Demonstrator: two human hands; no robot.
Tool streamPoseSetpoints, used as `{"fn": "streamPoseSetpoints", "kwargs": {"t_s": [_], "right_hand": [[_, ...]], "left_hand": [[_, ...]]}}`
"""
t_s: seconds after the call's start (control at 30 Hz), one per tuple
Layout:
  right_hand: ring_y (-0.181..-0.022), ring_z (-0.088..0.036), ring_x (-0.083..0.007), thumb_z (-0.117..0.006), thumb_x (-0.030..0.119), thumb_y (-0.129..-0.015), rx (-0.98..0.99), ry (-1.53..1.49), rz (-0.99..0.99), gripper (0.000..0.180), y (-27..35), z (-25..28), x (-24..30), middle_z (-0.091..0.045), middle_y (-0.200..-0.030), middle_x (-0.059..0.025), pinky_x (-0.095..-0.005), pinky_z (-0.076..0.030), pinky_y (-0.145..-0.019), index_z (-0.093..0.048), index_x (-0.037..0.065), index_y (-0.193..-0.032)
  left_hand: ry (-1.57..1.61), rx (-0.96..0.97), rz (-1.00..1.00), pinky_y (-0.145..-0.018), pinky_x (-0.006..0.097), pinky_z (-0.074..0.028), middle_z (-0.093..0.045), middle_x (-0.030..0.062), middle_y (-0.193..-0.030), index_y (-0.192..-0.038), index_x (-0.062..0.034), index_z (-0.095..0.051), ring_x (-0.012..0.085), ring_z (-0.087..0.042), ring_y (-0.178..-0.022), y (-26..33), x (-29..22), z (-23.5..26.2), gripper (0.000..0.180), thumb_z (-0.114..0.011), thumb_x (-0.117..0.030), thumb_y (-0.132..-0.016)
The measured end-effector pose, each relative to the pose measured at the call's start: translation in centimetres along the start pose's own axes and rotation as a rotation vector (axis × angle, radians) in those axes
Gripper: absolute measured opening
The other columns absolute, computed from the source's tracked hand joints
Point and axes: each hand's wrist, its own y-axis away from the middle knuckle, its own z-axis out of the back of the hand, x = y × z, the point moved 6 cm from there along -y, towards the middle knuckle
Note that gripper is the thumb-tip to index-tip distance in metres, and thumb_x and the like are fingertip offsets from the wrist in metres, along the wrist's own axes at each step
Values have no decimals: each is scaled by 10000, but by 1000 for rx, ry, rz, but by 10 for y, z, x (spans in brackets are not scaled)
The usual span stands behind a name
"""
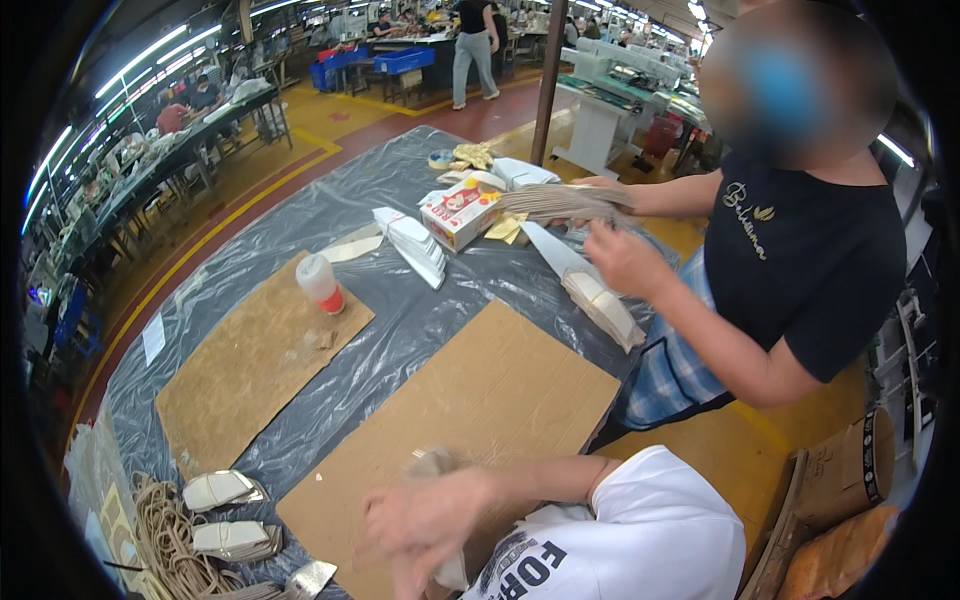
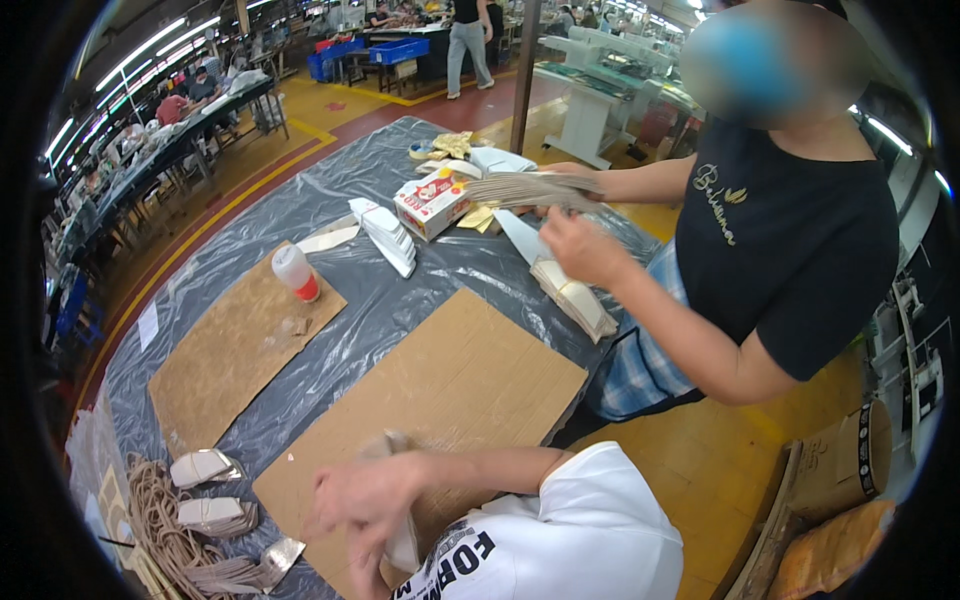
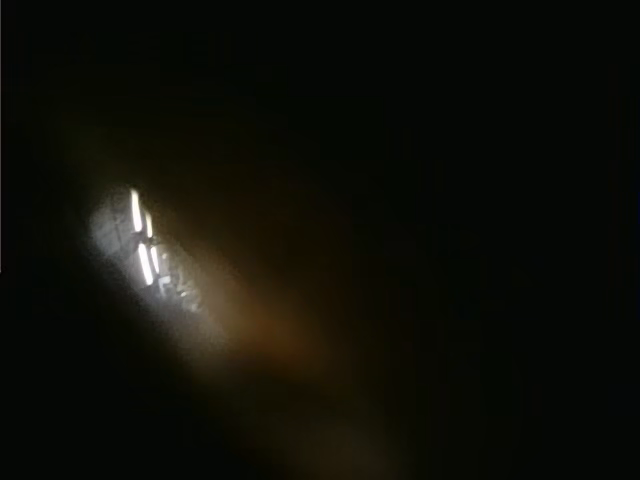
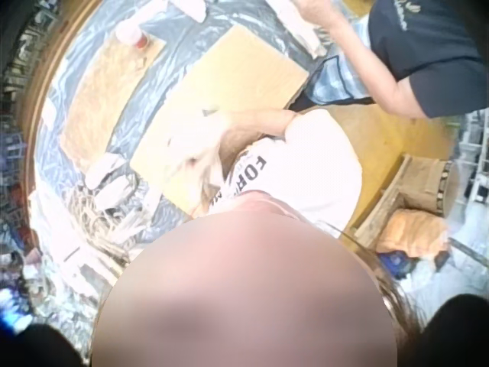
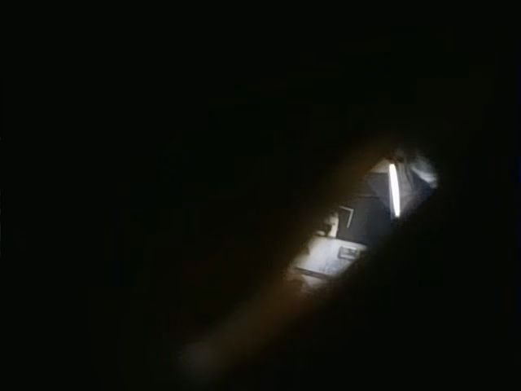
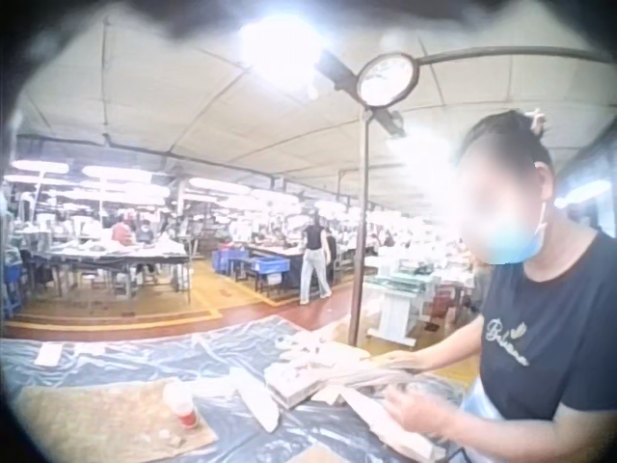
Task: The person uses pliers to trim the edges of silver fabric pieces on a workbench, then stacks the trimmed pieces and hands them to a coworker. The person also handles a stack of white fabric pieces and passes them to the coworker.
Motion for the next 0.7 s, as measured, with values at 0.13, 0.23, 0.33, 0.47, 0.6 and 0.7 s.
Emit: {"fn": "streamPoseSetpoints", "kwargs": {"t_s": [0.13,0.23,0.33,0.47,0.6,0.7], "right_hand": [[-1233,-540,-328,-688,254,-902,-387,29,279,673,-5,-10,37,-468,-1465,-241,-484,-344,-1068,-422,23,-1476],[-1357,-465,-343,-618,282,-980,-783,-170,272,651,24,0,30,-366,-1542,-254,-510,-372,-1065,-349,61,-1529],[-1405,-415,-341,-631,300,-979,-886,-374,161,761,34,-9,8,-323,-1575,-235,-484,-357,-1109,-222,67,-1577],[-1424,-387,-316,-716,403,-900,-951,-1134,-313,920,37,-40,-61,-345,-1568,-208,-415,-316,-1165,-202,39,-1571],[-1415,-403,-297,-794,517,-783,-657,-1208,-482,1063,44,-55,-76,-407,-1530,-199,-393,-314,-1173,-259,2,-1544],[-1359,-478,-291,-846,551,-702,-534,-1252,-567,1148,63,-48,-75,-470,-1487,-195,-406,-337,-1158,-292,-28,-1524]], "left_hand": [[498,-196,-143,-1017,425,-424,-458,168,-1376,-1475,-45,-348,302,-486,-1213,-8,-33,16,668,-410,-510,-999],[734,-403,-308,-1087,449,-389,-389,178,-1472,-1514,-57,-294,331,-435,-1315,-7,-64,28,711,-351,-560,-1015],[693,-884,-411,-1100,447,-386,-380,168,-1494,-1530,-68,-271,324,-425,-1339,13,-67,39,725,-327,-583,-1024],[682,-700,-563,-1124,457,-365,-386,173,-1507,-1534,-27,-246,316,-413,-1365,28,-48,32,800,-401,-603,-1001],[344,-400,-389,-1059,404,-423,-452,154,-1453,-1515,4,-278,270,-486,-1278,33,-16,20,881,-491,-638,-950],[180,58,-206,-1073,363,-398,-495,152,-1415,-1501,39,-313,217,-480,-1268,33,-17,4,795,-582,-484,-966]]}}
